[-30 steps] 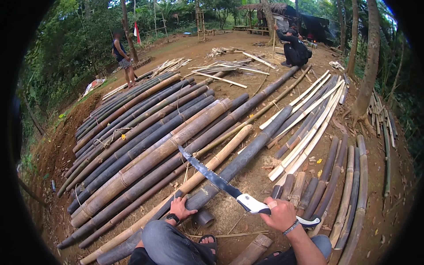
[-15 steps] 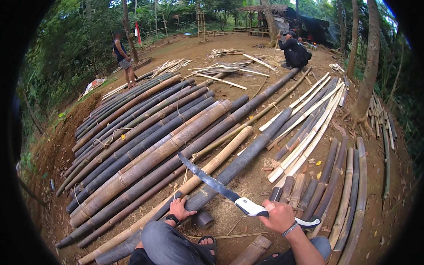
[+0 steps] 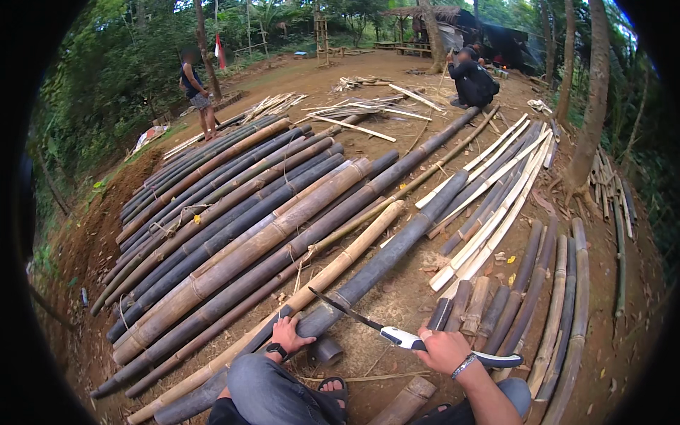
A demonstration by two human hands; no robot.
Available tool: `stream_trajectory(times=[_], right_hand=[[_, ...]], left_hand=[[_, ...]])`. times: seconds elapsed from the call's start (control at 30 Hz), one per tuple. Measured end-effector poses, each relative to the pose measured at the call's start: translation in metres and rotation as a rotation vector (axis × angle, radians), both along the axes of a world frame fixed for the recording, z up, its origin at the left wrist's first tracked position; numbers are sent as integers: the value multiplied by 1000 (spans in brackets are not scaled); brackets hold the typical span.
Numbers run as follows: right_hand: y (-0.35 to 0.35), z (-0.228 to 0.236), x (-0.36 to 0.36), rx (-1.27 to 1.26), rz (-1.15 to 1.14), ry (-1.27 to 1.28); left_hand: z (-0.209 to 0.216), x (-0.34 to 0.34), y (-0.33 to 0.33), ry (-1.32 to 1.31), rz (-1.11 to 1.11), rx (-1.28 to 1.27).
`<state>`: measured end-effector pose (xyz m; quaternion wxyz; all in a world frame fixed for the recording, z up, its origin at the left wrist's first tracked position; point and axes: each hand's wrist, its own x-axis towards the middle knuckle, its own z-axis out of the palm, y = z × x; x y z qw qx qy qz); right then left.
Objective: The person saws a large bamboo pole while sitting on the ground, holding the pole steady with one hand and using a hand saw with the other.
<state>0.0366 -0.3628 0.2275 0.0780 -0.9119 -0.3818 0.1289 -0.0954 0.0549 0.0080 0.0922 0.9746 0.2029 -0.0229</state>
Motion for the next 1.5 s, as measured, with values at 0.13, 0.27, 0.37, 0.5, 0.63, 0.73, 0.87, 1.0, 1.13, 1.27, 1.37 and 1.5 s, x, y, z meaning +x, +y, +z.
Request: stream_trajectory(times=[0.13,0.27,0.37,0.5,0.63,0.73,0.87,1.0,1.13,1.27,1.37,1.5], right_hand=[[-7,-9,3,-122,2,58],[-1,-8,2,-159,14,107],[2,-3,-2,-169,3,89],[2,0,-4,-172,-27,97],[7,5,-5,-191,-82,130],[5,2,-3,-181,-50,143],[2,2,-3,-148,-40,139],[3,4,-3,-136,-50,147],[1,4,-2,-143,-65,141],[3,3,-4,-111,-46,129],[-1,-4,-4,-61,-48,113],[-1,-4,-4,-38,-13,113]], left_hand=[[-1,7,-4,17,10,-21],[5,4,-1,59,14,-32],[7,2,-1,27,7,-19],[7,4,-2,31,0,-41],[6,2,-1,33,3,-42],[3,2,0,17,5,-45],[4,4,-3,17,5,-35],[2,2,-1,11,10,-20],[-2,6,-2,-1,-2,-31],[-2,0,2,-7,3,-21],[-2,4,-1,-8,-3,-27],[3,2,-2,9,9,-21]])
